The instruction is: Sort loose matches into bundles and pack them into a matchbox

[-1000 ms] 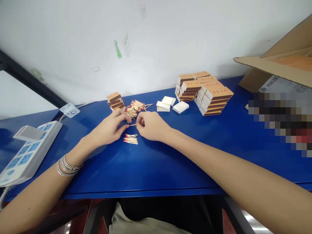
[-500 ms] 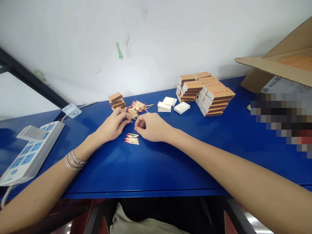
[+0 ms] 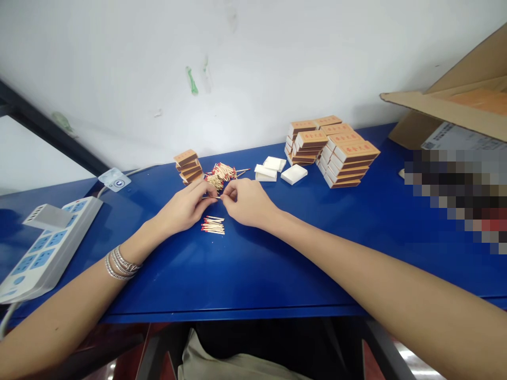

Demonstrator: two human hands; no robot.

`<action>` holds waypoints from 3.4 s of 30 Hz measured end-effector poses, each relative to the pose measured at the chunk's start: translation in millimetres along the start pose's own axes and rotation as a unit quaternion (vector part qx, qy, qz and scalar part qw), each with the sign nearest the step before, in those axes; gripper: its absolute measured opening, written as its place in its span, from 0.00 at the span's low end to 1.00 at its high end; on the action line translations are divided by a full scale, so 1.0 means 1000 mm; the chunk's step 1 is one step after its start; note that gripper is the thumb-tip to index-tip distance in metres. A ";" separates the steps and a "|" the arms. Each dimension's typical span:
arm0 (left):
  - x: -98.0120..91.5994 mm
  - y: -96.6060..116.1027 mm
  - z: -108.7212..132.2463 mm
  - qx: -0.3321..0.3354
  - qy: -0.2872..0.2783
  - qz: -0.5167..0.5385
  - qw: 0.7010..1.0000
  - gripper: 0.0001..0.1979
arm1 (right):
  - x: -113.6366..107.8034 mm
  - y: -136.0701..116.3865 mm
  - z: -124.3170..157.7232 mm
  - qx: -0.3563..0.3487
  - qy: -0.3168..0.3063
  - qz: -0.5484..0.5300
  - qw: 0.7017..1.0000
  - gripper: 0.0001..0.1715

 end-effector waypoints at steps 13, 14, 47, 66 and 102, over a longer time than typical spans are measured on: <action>-0.026 -0.032 0.006 -0.052 -0.020 -0.028 0.998 0.07 | 0.020 -0.015 0.013 -0.043 -0.178 -0.021 0.983 0.05; -0.023 -0.033 0.006 -0.054 -0.037 -0.028 0.997 0.08 | 0.020 -0.016 0.014 -0.043 -0.181 -0.017 0.982 0.05; -0.020 -0.050 0.011 -0.088 -0.070 -0.067 0.991 0.07 | 0.015 -0.025 0.013 -0.089 -0.079 -0.059 0.991 0.09; -0.004 -0.043 0.011 -0.101 -0.091 -0.060 0.989 0.10 | 0.012 -0.012 0.007 -0.048 -0.069 -0.032 0.996 0.10; 0.002 -0.042 0.012 -0.290 0.059 0.342 0.892 0.09 | 0.024 -0.037 0.020 -0.164 -0.136 -0.025 0.977 0.07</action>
Point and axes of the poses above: each hand's wrist, its own z-axis away from the middle knuckle, its own x-axis out of the palm, y = z × x, the point moved 10 cm from there along -z, towards the middle knuckle, and after that the axes turned 3 degrees about y, right-handed, at the moved point
